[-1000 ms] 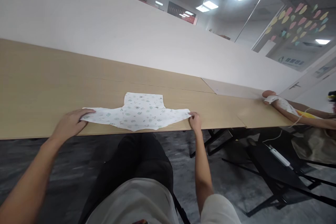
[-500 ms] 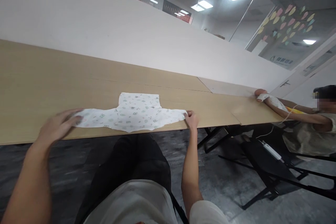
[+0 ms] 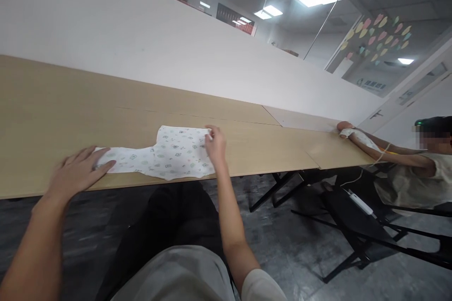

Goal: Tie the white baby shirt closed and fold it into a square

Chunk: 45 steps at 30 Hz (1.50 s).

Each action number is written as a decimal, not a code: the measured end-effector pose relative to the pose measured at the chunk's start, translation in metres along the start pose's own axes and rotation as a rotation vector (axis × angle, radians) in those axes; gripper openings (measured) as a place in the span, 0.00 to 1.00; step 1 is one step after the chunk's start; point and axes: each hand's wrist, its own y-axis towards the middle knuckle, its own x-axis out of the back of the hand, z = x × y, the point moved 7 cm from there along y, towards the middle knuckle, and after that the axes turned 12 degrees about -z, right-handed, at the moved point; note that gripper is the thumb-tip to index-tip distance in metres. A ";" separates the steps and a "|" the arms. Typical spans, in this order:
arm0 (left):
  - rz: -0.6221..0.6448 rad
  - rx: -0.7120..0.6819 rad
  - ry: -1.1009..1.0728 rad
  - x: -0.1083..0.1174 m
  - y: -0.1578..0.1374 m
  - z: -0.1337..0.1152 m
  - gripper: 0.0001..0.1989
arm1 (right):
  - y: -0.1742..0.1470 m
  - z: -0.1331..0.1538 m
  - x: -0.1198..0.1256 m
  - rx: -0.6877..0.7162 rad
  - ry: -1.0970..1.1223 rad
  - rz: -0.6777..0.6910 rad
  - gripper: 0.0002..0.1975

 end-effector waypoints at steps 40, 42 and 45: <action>-0.287 0.063 -0.459 0.088 0.031 -0.196 0.21 | -0.297 -0.080 -0.066 -0.209 -0.072 0.766 0.16; -0.154 -0.083 -0.386 0.061 0.024 -0.243 0.19 | -0.299 -0.082 -0.069 -0.209 -0.064 0.769 0.16; -0.042 -0.233 -0.314 0.017 0.006 -0.285 0.21 | -0.301 -0.084 -0.070 -0.208 -0.053 0.767 0.17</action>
